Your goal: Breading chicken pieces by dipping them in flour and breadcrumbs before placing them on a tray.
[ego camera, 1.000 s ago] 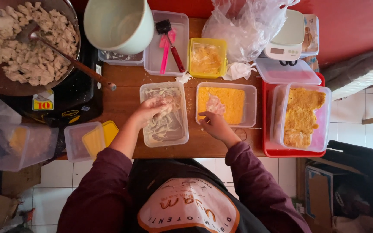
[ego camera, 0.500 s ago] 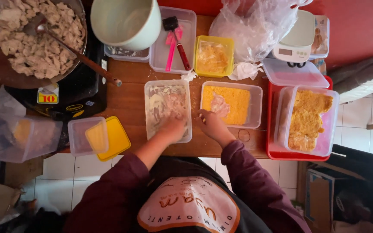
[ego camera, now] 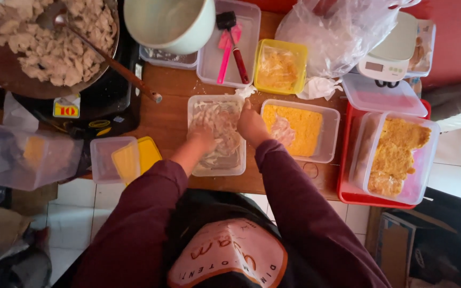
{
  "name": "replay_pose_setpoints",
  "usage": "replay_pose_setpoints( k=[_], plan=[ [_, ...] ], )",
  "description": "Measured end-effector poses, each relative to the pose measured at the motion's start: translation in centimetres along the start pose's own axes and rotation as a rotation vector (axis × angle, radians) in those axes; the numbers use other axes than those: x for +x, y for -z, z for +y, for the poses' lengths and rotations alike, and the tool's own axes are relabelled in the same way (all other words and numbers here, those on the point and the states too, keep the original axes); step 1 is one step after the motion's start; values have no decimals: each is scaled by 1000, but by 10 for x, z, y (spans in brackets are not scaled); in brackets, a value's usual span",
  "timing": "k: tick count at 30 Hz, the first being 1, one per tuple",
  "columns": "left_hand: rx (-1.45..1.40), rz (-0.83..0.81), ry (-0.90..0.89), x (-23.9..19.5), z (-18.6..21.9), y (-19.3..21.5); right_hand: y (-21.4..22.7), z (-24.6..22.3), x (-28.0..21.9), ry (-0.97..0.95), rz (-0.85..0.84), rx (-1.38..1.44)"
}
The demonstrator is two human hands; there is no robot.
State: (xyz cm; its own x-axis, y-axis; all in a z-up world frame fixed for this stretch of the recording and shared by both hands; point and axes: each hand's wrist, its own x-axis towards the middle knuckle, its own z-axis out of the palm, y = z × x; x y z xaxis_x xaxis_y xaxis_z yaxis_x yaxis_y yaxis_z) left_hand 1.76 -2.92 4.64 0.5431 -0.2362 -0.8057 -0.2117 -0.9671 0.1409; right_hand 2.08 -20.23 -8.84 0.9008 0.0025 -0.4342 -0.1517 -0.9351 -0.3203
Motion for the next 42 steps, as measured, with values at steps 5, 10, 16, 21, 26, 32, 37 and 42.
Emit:
replay_pose_setpoints(
  k=[5,10,16,21,26,32,37,42],
  plan=[
    [-224,-15,108,-47,12,-3,-16,10,8,9,28,10],
    [-123,21,10,58,-6,-151,-33,24,21,52,92,28],
    [-88,-246,61,-24,9,-80,-32,28,19,76,119,64],
    [-655,-191,-35,37,-39,-135,-29,25,14,39,116,69],
    [-707,-110,-152,-34,-16,-71,-32,25,13,34,130,52],
    [-1257,-73,-136,123,-52,-226,-57,29,26,22,112,16],
    [-952,72,-59,126,11,-233,-47,20,14,-24,92,32],
    [-1679,-44,131,95,16,-191,-51,24,19,31,116,17]
  ],
)
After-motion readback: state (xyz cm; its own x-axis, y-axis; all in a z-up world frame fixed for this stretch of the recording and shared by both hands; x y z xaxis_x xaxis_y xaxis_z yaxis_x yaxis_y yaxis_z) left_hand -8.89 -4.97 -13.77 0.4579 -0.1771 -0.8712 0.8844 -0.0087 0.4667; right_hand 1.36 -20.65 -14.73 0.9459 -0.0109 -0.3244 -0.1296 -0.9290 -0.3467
